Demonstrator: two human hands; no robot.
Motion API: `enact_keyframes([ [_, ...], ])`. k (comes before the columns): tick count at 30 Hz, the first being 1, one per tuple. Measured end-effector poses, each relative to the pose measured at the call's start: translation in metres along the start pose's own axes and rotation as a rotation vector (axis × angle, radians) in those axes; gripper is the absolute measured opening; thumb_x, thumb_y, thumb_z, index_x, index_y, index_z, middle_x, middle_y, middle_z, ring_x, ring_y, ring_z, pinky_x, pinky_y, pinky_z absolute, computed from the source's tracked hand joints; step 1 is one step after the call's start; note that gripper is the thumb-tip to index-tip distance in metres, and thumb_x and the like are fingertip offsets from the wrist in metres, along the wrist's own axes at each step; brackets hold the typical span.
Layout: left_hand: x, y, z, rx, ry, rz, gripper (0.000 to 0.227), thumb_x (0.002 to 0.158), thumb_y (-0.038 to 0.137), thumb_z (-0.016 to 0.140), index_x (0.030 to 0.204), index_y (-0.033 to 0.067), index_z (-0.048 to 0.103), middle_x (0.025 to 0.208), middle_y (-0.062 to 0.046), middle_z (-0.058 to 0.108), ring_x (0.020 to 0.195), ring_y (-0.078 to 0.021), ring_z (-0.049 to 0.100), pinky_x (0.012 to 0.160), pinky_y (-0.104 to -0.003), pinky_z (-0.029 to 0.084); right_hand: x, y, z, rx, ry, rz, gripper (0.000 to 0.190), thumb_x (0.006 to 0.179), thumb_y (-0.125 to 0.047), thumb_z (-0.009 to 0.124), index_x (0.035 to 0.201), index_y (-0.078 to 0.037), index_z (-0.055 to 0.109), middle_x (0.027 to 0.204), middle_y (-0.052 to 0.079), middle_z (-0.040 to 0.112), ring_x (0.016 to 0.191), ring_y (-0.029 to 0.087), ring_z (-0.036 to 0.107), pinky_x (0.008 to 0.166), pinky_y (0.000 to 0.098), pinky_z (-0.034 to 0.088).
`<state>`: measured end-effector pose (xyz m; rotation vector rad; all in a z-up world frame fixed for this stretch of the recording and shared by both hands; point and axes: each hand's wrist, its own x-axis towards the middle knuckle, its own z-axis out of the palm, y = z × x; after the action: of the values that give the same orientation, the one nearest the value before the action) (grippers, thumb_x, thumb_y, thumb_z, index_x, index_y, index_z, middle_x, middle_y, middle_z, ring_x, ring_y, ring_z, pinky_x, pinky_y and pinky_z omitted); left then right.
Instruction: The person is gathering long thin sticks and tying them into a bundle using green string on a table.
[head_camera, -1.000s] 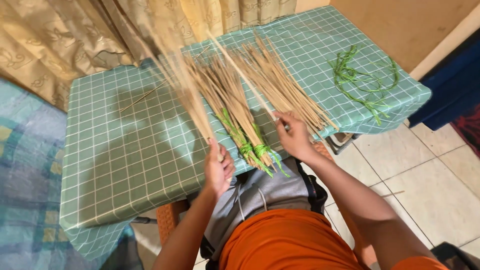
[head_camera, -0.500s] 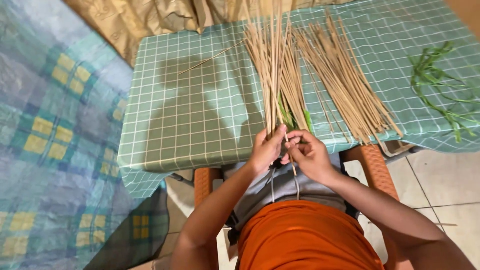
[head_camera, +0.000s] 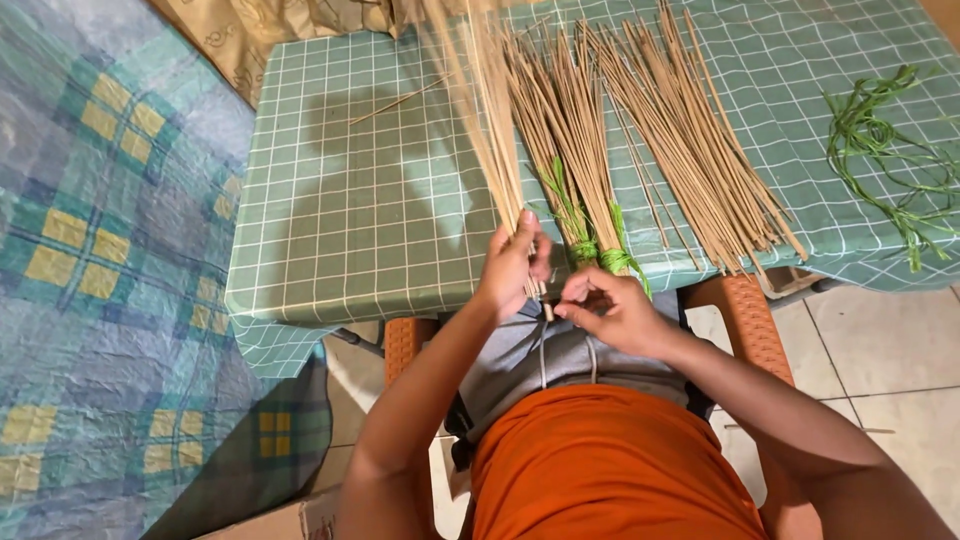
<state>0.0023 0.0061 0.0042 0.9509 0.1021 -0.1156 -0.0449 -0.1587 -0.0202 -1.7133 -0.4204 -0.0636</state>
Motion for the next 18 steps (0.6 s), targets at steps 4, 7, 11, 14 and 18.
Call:
enact_keyframes([
  [4,0.004,0.010,-0.008,-0.134,-0.053,-0.070,0.044,0.105,0.056,0.046,0.088,0.0150,0.048,0.056,0.008,0.023,0.037,-0.0015,0.021,0.031,-0.015,0.020,0.001,-0.003,-0.007,-0.136,-0.103,-0.088,0.024,0.073,0.000,0.089,0.090,-0.002,0.072,0.072,0.011,0.071,0.066,0.019,0.069,0.052,0.0307,0.062],
  [7,0.012,0.004,-0.020,-0.314,-0.104,-0.182,0.069,0.091,0.084,0.031,0.077,0.0179,0.043,0.049,0.008,0.020,0.033,-0.0021,0.018,0.027,-0.015,0.018,0.000,-0.005,-0.011,-0.227,-0.255,-0.214,0.019,0.074,0.000,0.088,0.083,-0.002,0.072,0.069,0.015,0.071,0.060,0.024,0.071,0.045,0.0321,0.061],
  [11,0.010,0.006,-0.017,-0.287,-0.099,-0.207,0.074,0.087,0.088,0.030,0.068,0.0174,0.039,0.046,0.007,0.020,0.031,-0.0032,0.018,0.026,-0.016,0.017,-0.005,0.004,-0.004,-0.356,-0.266,-0.392,0.012,0.081,-0.006,0.084,0.078,-0.003,0.072,0.069,0.011,0.072,0.060,0.025,0.073,0.046,0.0301,0.060],
  [14,0.004,0.009,-0.012,-0.272,-0.100,-0.217,0.073,0.087,0.088,0.031,0.066,0.0182,0.037,0.045,0.007,0.020,0.031,-0.0037,0.019,0.026,-0.017,0.018,-0.008,0.014,0.000,-0.445,-0.192,-0.521,0.015,0.086,-0.013,0.083,0.079,-0.006,0.071,0.070,0.007,0.071,0.060,0.022,0.071,0.048,0.0280,0.058],
  [18,0.004,0.011,-0.008,-0.255,-0.079,-0.222,0.072,0.086,0.089,0.030,0.065,0.0202,0.035,0.045,0.008,0.018,0.030,-0.0046,0.019,0.026,-0.017,0.019,-0.010,0.017,-0.003,-0.586,-0.150,-0.820,0.017,0.096,-0.016,0.071,0.082,-0.007,0.070,0.076,0.009,0.069,0.057,0.023,0.066,0.044,0.0312,0.055],
])
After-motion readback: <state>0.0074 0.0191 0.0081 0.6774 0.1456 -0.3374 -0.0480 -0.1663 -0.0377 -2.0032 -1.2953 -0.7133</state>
